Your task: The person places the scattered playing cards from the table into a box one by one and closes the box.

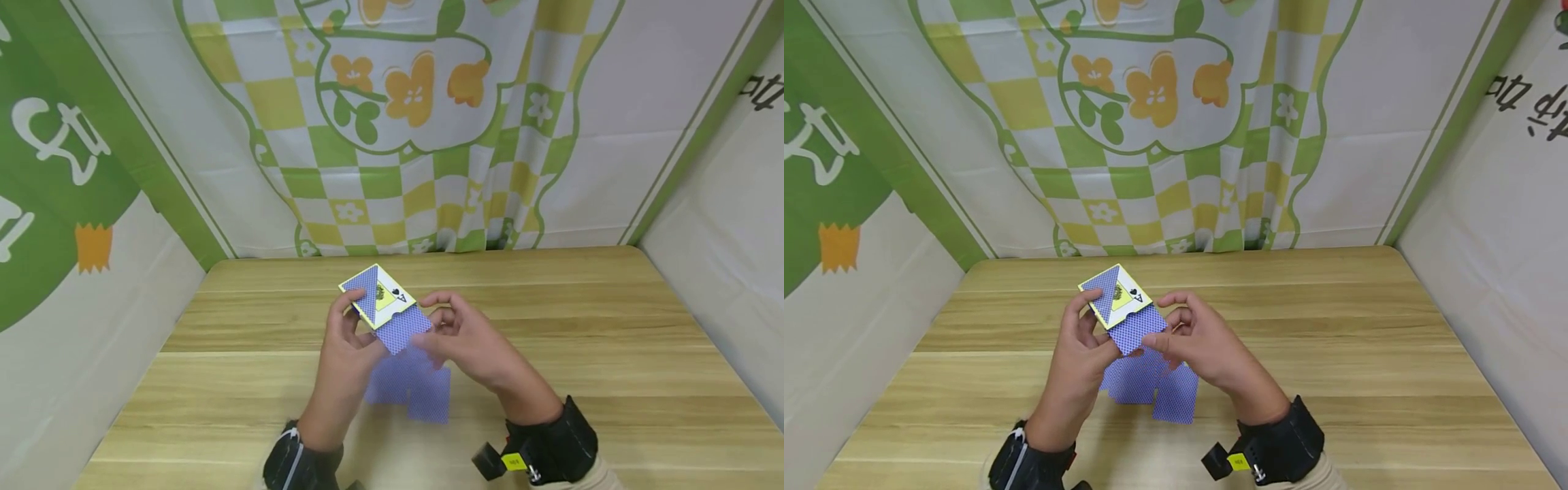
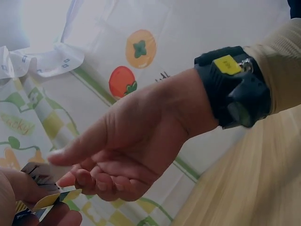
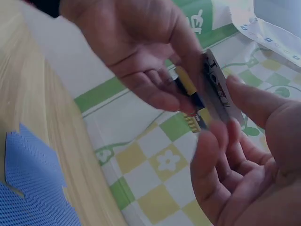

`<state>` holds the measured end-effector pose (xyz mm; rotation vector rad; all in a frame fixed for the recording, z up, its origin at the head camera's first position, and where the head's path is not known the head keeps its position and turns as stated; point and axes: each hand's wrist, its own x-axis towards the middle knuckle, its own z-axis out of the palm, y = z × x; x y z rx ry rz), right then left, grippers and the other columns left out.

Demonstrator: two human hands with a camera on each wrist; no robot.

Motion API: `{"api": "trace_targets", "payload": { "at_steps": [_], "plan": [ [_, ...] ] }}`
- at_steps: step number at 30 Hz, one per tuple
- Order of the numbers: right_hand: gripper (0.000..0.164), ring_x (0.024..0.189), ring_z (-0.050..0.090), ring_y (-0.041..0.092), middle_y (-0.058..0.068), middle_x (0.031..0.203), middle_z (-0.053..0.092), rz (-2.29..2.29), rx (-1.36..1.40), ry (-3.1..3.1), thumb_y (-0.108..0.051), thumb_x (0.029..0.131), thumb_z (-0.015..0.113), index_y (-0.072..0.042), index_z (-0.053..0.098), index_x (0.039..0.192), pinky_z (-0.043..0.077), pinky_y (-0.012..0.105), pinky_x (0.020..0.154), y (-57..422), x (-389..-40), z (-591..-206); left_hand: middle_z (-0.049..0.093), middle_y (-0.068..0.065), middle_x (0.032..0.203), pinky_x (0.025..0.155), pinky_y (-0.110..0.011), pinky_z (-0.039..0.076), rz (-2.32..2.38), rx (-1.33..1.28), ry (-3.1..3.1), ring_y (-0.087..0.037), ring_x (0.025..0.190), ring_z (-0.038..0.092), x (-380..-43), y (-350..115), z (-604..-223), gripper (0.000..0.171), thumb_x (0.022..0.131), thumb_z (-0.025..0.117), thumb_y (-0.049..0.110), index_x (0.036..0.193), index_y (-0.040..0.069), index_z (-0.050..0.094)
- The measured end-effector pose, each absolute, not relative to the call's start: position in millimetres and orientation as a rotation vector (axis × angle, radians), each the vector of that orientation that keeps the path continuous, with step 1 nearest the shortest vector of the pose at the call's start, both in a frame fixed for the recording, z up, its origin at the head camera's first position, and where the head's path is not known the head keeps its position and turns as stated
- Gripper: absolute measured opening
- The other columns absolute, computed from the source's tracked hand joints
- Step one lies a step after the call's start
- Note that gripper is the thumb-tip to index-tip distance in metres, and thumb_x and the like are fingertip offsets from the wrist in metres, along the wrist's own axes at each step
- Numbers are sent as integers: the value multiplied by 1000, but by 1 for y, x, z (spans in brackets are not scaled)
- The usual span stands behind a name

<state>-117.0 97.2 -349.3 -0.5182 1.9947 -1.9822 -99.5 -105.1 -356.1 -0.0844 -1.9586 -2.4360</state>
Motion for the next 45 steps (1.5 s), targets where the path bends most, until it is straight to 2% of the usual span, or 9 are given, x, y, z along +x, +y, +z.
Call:
{"api": "trace_targets", "payload": {
  "at_steps": [4, 8, 15, 21, 26, 29, 36, 41, 45],
  "plan": [
    [50, 64, 52, 14, 8, 84, 54, -1969, -436, 2230, -7, 91, 74, 0, 44, 130, 49, 25, 53, 93, -119, -352, 42, -12, 151, 78, -31, 60, -2454, -125, -2041, -28, 100, 66, -93, -101, -354, 77, 83, 68, -13, 145, 16, 34],
    [45, 62, 49, 14, 7, 81, 53, -1963, -387, 2353, -10, 90, 76, -1, 49, 125, 43, 22, 50, 90, -120, -353, 43, -12, 150, 75, -28, 59, -2421, -144, -2106, -26, 94, 65, -90, -99, -352, 77, 84, 70, -10, 146, 16, 33],
    [39, 64, 52, 17, 9, 85, 55, -1926, -350, 2399, -16, 93, 75, -5, 55, 125, 44, 24, 51, 91, -119, -353, 45, -12, 150, 75, -28, 59, -2395, -89, -2099, -26, 96, 66, -91, -104, -347, 76, 84, 69, -11, 145, 15, 34],
    [35, 66, 53, 19, 8, 89, 56, -1877, -331, 2464, -20, 95, 73, -8, 58, 124, 48, 27, 54, 96, -121, -354, 45, -16, 144, 76, -34, 62, -2405, -87, -1980, -29, 102, 66, -95, -114, -341, 77, 83, 66, -17, 145, 14, 34],
    [34, 79, 59, 20, 7, 96, 62, -1758, -337, 2521, -18, 93, 74, -8, 62, 123, 53, 29, 63, 95, -127, -362, 44, -17, 141, 72, -38, 63, -2389, -105, -1936, -31, 100, 66, -96, -123, -336, 77, 82, 65, -19, 145, 14, 34],
    [34, 91, 62, 21, 7, 107, 65, -1625, -323, 2569, -20, 92, 74, -11, 63, 124, 55, 32, 71, 93, -131, -371, 45, -16, 140, 73, -40, 63, -2381, -90, -1933, -33, 102, 66, -97, -126, -335, 78, 82, 65, -19, 145, 16, 34],
    [41, 122, 57, 33, 10, 132, 62, -1320, -405, 2633, -17, 91, 75, -10, 63, 129, 51, 49, 98, 83, -138, -397, 44, -16, 138, 73, -38, 63, -2431, -86, -1886, -33, 103, 64, -101, -126, -338, 78, 83, 65, -19, 145, 19, 34],
    [47, 127, 54, 35, 15, 132, 62, -1209, -583, 2660, -12, 84, 80, -3, 63, 127, 45, 52, 107, 76, -145, -424, 44, -17, 138, 72, -34, 62, -2426, -101, -1877, -31, 102, 65, -102, -124, -339, 77, 84, 64, -19, 145, 18, 34],
    [63, 129, 49, 35, 15, 133, 60, -1140, -697, 2662, -19, 76, 88, -3, 61, 131, 43, 51, 107, 69, -148, -440, 45, -18, 137, 72, -32, 62, -2411, -108, -1869, -30, 99, 66, -100, -124, -339, 76, 83, 64, -19, 144, 15, 35]
  ]
}}
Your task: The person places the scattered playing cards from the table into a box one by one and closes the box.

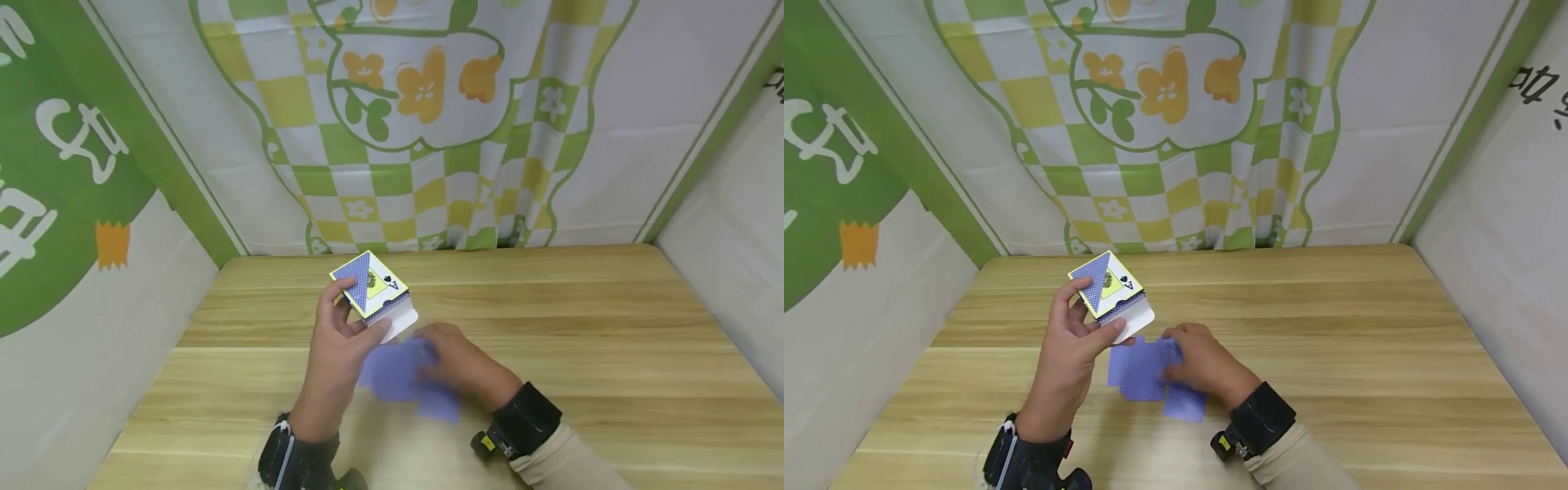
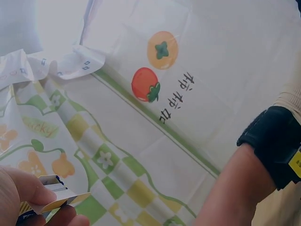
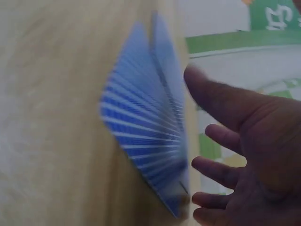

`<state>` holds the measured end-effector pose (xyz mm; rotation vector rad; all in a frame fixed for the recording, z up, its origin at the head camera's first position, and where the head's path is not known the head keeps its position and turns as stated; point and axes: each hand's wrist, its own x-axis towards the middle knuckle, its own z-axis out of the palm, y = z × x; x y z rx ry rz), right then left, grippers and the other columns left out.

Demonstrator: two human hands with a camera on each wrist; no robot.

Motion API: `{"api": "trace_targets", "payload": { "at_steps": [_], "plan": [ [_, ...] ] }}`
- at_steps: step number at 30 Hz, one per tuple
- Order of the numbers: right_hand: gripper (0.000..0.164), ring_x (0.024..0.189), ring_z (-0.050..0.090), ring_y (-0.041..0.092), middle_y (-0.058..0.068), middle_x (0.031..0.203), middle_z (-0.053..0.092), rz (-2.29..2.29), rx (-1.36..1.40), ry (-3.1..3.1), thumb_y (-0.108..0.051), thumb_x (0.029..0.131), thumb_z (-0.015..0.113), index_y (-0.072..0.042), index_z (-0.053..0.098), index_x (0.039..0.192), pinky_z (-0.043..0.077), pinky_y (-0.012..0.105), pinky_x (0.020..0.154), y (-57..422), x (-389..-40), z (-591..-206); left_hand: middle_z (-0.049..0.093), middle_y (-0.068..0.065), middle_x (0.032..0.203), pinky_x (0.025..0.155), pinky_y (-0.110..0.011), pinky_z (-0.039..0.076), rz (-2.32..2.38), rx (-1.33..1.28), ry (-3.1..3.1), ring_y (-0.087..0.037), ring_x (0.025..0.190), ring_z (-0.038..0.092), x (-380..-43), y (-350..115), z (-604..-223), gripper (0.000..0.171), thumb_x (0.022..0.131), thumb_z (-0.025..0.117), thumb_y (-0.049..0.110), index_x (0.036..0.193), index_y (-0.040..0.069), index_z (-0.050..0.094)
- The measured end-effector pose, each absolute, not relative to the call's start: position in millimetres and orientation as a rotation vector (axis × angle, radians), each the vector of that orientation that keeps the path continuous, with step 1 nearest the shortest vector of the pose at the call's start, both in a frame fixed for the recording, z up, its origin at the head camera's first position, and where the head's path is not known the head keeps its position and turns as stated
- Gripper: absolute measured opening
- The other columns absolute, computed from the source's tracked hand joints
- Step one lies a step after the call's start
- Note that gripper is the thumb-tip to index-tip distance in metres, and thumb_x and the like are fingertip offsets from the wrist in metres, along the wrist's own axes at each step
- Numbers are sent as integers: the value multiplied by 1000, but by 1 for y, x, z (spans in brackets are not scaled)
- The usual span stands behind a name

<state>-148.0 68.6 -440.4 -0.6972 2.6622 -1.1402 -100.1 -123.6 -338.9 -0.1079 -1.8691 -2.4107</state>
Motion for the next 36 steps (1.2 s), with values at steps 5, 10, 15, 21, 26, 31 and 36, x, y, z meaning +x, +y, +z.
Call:
{"api": "trace_targets", "payload": {
  "at_steps": [5, 10, 15, 21, 26, 31, 36],
  "plan": [
    [82, 132, 44, 34, 10, 139, 56, -989, -857, 2698, -30, 65, 95, -13, 59, 138, 43, 49, 107, 55, -149, -449, 45, -19, 138, 76, -31, 61, -2393, -106, -1886, -28, 98, 66, -101, -125, -339, 74, 82, 64, -20, 143, 11, 36],
    [92, 133, 46, 32, 7, 142, 54, -839, -929, 2778, -38, 61, 95, -18, 56, 141, 42, 46, 110, 44, -146, -449, 45, -20, 139, 77, -30, 61, -2365, -99, -1916, -27, 98, 66, -101, -127, -338, 73, 83, 65, -19, 143, 10, 35],
    [90, 119, 53, 27, 6, 131, 60, -699, -968, 2819, -40, 59, 96, -13, 60, 137, 47, 40, 103, 37, -149, -440, 44, -19, 139, 75, -31, 61, -2370, -93, -1916, -28, 98, 66, -101, -129, -337, 74, 83, 64, -20, 143, 10, 35],
    [85, 110, 53, 24, 6, 123, 65, -553, -948, 2783, -41, 58, 96, -9, 64, 130, 46, 37, 98, 27, -155, -427, 45, -17, 138, 72, -36, 62, -2384, -80, -1904, -29, 97, 67, -101, -130, -338, 75, 82, 64, -21, 143, 13, 36],
    [84, 107, 52, 22, 1, 118, 68, -429, -838, 2747, -46, 54, 96, -15, 67, 128, 44, 38, 97, 21, -159, -421, 46, -17, 138, 71, -36, 63, -2389, -69, -1913, -28, 95, 67, -100, -129, -339, 75, 82, 64, -20, 143, 15, 36],
    [81, 103, 50, 24, 0, 111, 66, -441, -727, 2745, -44, 50, 97, -22, 69, 122, 44, 43, 93, 21, -161, -421, 46, -19, 138, 74, -32, 61, -2381, -66, -1933, -28, 97, 67, -100, -128, -341, 75, 82, 64, -19, 143, 14, 35],
    [65, 95, 54, 23, 2, 107, 65, -589, -724, 2784, -38, 53, 97, -26, 71, 112, 46, 45, 85, 30, -164, -422, 46, -17, 138, 73, -38, 62, -2398, -64, -1938, -29, 97, 67, -100, -128, -342, 77, 82, 65, -19, 144, 15, 35]
  ]
}}
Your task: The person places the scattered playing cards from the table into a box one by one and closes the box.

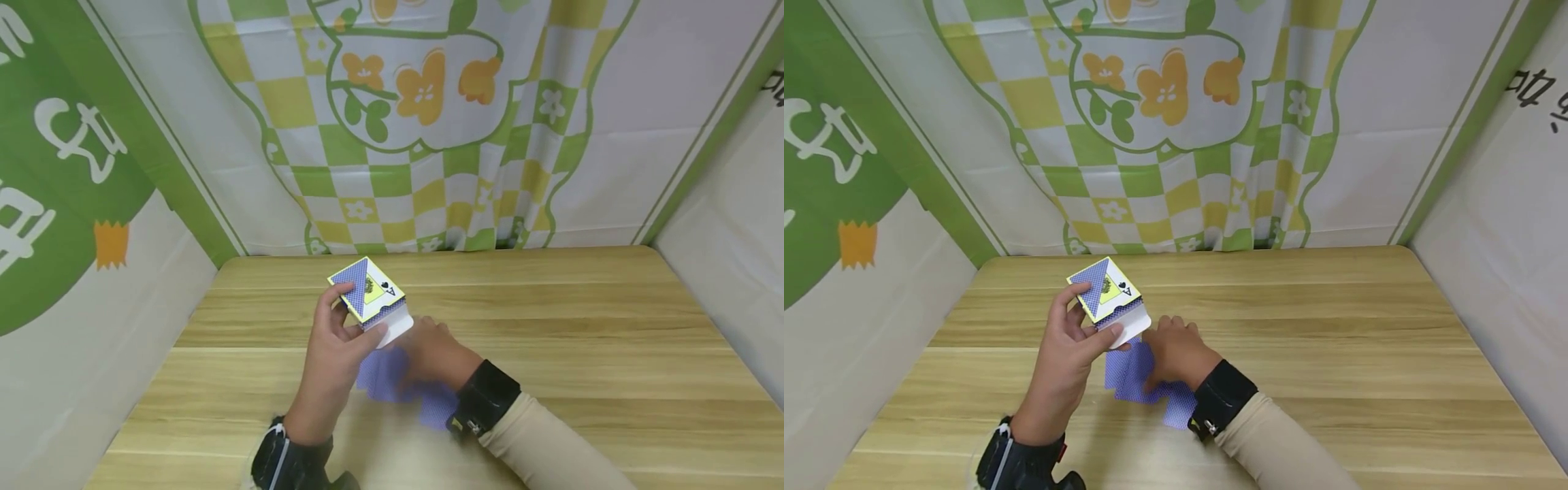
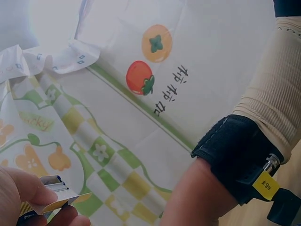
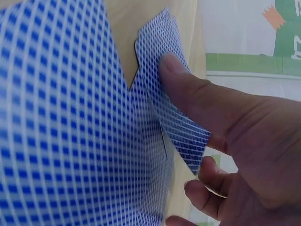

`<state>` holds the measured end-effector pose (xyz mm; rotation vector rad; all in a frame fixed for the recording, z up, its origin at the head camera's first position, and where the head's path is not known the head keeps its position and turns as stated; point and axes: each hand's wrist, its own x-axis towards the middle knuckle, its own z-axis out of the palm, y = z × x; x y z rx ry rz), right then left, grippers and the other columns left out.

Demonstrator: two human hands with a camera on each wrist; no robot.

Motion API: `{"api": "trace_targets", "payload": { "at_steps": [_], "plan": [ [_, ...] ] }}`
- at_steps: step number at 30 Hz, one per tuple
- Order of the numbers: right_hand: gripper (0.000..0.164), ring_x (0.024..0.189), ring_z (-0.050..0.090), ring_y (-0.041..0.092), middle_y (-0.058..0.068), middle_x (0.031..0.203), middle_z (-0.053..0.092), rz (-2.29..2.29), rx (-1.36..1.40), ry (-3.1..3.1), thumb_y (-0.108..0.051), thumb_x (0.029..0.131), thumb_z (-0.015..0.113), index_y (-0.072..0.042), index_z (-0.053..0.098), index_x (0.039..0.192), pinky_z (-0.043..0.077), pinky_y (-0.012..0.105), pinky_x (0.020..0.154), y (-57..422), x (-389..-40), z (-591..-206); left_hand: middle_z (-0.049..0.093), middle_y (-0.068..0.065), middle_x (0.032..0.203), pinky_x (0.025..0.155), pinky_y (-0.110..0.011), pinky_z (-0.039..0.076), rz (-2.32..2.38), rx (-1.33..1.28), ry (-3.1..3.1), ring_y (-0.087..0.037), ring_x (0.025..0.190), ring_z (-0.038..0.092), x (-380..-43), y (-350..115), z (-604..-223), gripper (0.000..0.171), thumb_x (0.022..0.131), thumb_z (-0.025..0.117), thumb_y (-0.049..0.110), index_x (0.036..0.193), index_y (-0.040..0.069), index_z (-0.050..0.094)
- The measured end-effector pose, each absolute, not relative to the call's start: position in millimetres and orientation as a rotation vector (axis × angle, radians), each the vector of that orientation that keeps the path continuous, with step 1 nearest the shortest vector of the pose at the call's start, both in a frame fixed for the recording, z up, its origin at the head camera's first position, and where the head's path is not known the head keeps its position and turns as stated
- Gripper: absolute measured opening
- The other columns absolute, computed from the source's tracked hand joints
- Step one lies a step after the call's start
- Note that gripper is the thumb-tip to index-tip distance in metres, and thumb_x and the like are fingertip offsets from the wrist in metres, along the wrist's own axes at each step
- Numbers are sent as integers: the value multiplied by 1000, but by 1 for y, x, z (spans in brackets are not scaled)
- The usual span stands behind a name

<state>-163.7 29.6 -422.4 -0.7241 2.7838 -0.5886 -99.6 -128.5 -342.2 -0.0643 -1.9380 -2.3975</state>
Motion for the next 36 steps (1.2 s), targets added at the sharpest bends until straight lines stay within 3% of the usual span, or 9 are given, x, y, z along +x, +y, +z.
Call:
{"api": "trace_targets", "payload": {
  "at_steps": [5, 10, 14, 19, 26, 31, 36],
  "plan": [
    [40, 78, 60, 15, -2, 95, 68, -825, -659, 2755, -23, 71, 88, -17, 72, 107, 52, 34, 68, 43, -168, -417, 44, -18, 138, 69, -37, 63, -2410, -81, -1943, -29, 97, 66, -99, -128, -343, 77, 83, 65, -19, 145, 15, 33],
    [20, 69, 59, 13, -3, 83, 65, -944, -511, 2773, -21, 83, 81, -15, 68, 97, 51, 31, 61, 61, -177, -406, 42, -19, 140, 70, -34, 62, -2402, -81, -1958, -30, 100, 65, -99, -127, -343, 77, 83, 64, -18, 146, 14, 32],
    [22, 80, 60, 17, 3, 91, 66, -1082, -412, 2832, -18, 91, 75, -9, 65, 108, 51, 32, 69, 83, -182, -395, 43, -17, 141, 73, -41, 63, -2391, -59, -1979, -31, 102, 66, -98, -126, -342, 78, 84, 65, -17, 146, 16, 33],
    [35, 87, 66, 24, 16, 105, 66, -1426, -298, 2701, -16, 97, 64, -2, 58, 129, 58, 35, 69, 115, -172, -374, 44, -17, 141, 73, -43, 63, -2396, -45, -1977, -31, 101, 65, -97, -125, -342, 79, 83, 65, -18, 146, 17, 33],
    [33, 95, 67, 25, 19, 114, 67, -1671, -245, 2577, -24, 101, 61, -3, 60, 126, 57, 34, 78, 143, -141, -340, 44, -18, 139, 69, -35, 62, -2387, -46, -1969, -30, 99, 65, -98, -125, -343, 77, 83, 65, -18, 145, 15, 34],
    [30, 90, 59, 24, 13, 108, 68, -1687, -242, 2596, -27, 99, 66, -5, 67, 120, 48, 33, 74, 152, -121, -327, 44, -18, 140, 69, -33, 62, -2392, -43, -1975, -29, 100, 65, -99, -124, -346, 77, 83, 66, -17, 145, 15, 34],
    [30, 86, 58, 23, 12, 102, 67, -1774, -288, 2480, -24, 98, 68, -3, 68, 120, 50, 31, 70, 153, -109, -325, 45, -17, 140, 70, -32, 61, -2409, -43, -1978, -29, 100, 65, -100, -123, -350, 78, 83, 66, -16, 146, 15, 34]
  ]
}}
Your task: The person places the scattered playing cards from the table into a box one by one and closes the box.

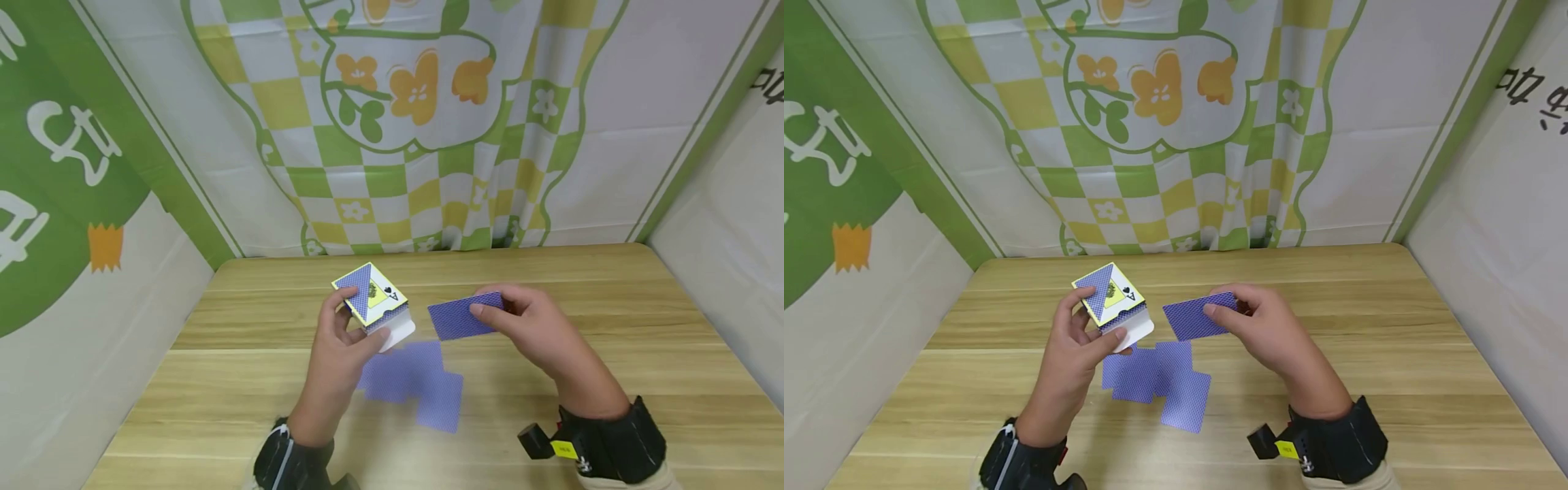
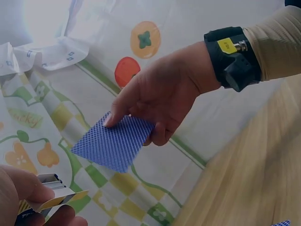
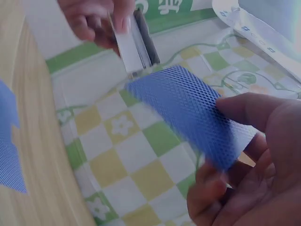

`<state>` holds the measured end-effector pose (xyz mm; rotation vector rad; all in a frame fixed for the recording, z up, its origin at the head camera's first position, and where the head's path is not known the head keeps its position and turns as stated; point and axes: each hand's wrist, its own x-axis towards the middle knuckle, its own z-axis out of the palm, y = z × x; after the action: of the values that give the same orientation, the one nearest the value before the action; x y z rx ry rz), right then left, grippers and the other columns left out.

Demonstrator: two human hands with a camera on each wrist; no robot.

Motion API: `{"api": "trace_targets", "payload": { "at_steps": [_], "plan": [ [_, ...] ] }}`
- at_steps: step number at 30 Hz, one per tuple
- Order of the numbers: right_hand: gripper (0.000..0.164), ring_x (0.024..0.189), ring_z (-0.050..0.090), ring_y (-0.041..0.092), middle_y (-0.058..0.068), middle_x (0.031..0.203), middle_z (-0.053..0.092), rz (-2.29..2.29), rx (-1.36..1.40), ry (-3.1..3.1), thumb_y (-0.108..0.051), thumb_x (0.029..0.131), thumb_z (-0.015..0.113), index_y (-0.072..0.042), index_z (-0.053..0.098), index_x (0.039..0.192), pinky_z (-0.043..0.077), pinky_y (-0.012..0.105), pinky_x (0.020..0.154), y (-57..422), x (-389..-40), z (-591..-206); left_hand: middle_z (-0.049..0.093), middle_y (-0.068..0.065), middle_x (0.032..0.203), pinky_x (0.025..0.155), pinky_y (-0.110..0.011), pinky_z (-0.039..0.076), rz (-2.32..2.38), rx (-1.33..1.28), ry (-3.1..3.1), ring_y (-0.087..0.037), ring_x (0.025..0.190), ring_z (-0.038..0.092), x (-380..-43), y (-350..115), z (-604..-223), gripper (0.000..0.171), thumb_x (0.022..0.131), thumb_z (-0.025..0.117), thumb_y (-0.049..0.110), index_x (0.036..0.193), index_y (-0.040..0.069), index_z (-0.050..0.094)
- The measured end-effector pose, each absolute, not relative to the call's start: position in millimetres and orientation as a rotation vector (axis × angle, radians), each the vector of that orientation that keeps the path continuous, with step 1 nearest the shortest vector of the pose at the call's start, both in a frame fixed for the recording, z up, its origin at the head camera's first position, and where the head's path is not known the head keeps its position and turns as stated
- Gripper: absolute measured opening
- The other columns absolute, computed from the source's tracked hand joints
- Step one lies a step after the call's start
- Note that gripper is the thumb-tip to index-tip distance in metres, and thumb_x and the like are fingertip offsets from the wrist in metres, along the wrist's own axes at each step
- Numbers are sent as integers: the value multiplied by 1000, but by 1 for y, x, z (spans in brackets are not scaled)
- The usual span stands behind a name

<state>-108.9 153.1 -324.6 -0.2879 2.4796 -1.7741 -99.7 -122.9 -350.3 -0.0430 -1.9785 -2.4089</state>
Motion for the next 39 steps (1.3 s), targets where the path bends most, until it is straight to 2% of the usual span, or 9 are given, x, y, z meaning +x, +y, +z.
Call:
{"api": "trace_targets", "payload": {
  "at_steps": [5, 8, 12, 19, 23, 30, 34, 39],
  "plan": [
    [35, 80, 60, 22, 16, 103, 61, -1942, -348, 2168, -14, 99, 66, 6, 55, 125, 54, 27, 60, 147, -104, -332, 45, -16, 141, 71, -35, 62, -2403, -26, -1992, -29, 101, 65, -99, -123, -352, 78, 83, 67, -16, 146, 17, 34],
    [37, 86, 65, 23, 17, 109, 62, -1982, -415, 1957, -8, 99, 63, 10, 47, 127, 60, 30, 64, 141, -104, -339, 44, -17, 141, 72, -37, 62, -2392, -39, -1995, -29, 102, 65, -98, -123, -353, 76, 84, 66, -15, 146, 15, 33],
    [40, 91, 66, 23, 14, 110, 62, -1987, -435, 1758, -8, 99, 61, 13, 45, 129, 61, 30, 68, 130, -103, -347, 44, -18, 140, 74, -36, 62, -2398, -42, -1985, -29, 102, 65, -97, -123, -353, 77, 84, 66, -16, 146, 15, 33],
    [33, 62, 65, 10, 6, 87, 68, -1950, -468, 1640, -16, 101, 60, 8, 51, 123, 54, 22, 53, 117, -97, -356, 47, -15, 141, 70, -30, 59, -2409, -55, -1972, -27, 93, 66, -95, -120, -356, 80, 78, 64, -18, 144, 15, 35],
    [36, 57, 62, 7, 3, 79, 67, -1934, -485, 1680, -20, 102, 58, 7, 52, 126, 49, 20, 48, 113, -97, -357, 47, -15, 144, 73, -31, 59, -2378, -76, -1998, -27, 94, 67, -95, -119, -358, 76, 80, 65, -15, 143, 15, 35],
    [41, 52, 53, 7, -3, 66, 57, -1911, -454, 1722, -25, 103, 58, 4, 49, 132, 42, 20, 46, 107, -96, -353, 46, -13, 147, 81, -32, 60, -2357, -86, -2031, -32, 103, 67, -94, -116, -358, 75, 81, 68, -12, 143, 14, 35],
    [45, 51, 52, 6, -3, 70, 57, -1917, -469, 1690, -23, 103, 59, 3, 45, 136, 41, 19, 45, 105, -96, -352, 45, -14, 147, 83, -32, 60, -2349, -89, -2045, -34, 107, 67, -94, -115, -358, 75, 80, 69, -11, 143, 13, 35],
    [54, 54, 59, 6, 1, 81, 67, -1979, -513, 1636, -12, 98, 63, 5, 38, 143, 47, 18, 46, 103, -97, -352, 43, -13, 149, 83, -32, 60, -2343, -76, -2074, -34, 108, 66, -94, -115, -358, 76, 81, 70, -10, 143, 15, 35]
  ]
}}
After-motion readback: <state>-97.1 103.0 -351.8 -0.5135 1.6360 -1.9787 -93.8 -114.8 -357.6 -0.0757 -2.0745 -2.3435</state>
